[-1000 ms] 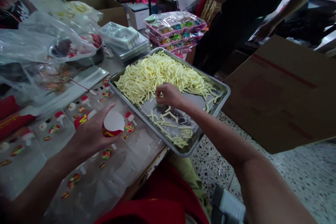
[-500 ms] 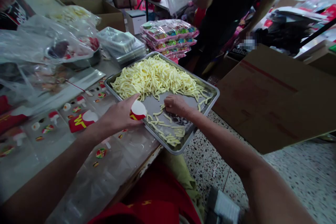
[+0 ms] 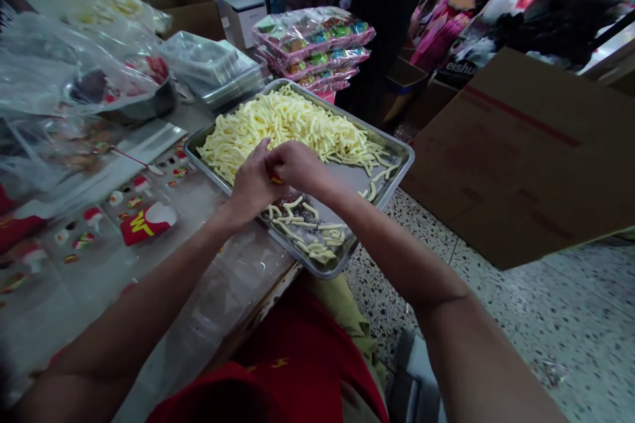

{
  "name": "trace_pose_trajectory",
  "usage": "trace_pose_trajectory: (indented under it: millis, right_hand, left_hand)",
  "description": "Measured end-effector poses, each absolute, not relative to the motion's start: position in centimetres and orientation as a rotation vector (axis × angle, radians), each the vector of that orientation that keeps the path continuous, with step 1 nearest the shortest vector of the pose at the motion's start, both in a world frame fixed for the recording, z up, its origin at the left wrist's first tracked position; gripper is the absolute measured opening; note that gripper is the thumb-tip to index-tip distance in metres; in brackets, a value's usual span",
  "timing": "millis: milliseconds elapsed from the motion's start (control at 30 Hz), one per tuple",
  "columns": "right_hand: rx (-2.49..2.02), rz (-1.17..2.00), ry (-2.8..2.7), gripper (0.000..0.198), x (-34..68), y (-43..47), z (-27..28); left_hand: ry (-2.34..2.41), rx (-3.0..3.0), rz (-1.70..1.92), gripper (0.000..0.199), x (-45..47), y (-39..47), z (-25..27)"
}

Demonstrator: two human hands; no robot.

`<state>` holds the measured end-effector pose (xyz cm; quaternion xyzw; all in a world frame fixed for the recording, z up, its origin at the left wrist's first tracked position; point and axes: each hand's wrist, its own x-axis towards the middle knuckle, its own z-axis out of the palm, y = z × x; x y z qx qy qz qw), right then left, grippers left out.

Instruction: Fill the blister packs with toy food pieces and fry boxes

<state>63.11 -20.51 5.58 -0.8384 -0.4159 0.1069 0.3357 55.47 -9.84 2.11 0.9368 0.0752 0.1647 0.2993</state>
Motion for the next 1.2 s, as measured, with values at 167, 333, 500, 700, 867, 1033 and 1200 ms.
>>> trace_pose_trajectory:
  millis: [167, 333, 500, 700, 867, 1033, 1200]
  right_hand:
    - [-2.205, -0.11, -0.914, 0.018, 61.7, -21.4, 6.2]
    - [-2.232, -0.005, -1.182, 0.02, 60.1, -25.5, 3.5]
    - [-2.274, 0.296, -1.615, 0.044, 59.0, -27.7, 0.9]
    - [-2.252, 0.356, -1.82, 0.048, 59.6, -27.2, 1.2]
    - [-2.214, 0.367, -1.943, 0.022, 59.6, -26.9, -0.2]
    - [-2.241, 0.337, -1.239, 0.018, 60.2, -27.0, -0.6]
    - [-2.39, 0.352, -0.789, 0.02, 60.6, -28.3, 1.2]
  left_hand:
    - [0.128, 2.425, 0.527, 0.09, 54.7, -8.5, 2.4]
    - [0.309, 2.493, 0.507, 0.09, 52.0, -4.4, 3.2]
    - [0.37, 2.514, 0.497, 0.09, 48.3, -2.3, 4.1]
    - [0.295, 2.561, 0.468, 0.09, 45.4, -1.9, 5.0]
    - [0.258, 2.557, 0.443, 0.094, 45.3, -2.1, 4.6]
    - [0.13, 2.556, 0.311, 0.095, 47.0, -3.6, 4.0]
    - [0.116, 2.596, 0.256, 0.096, 47.9, -4.8, 4.3]
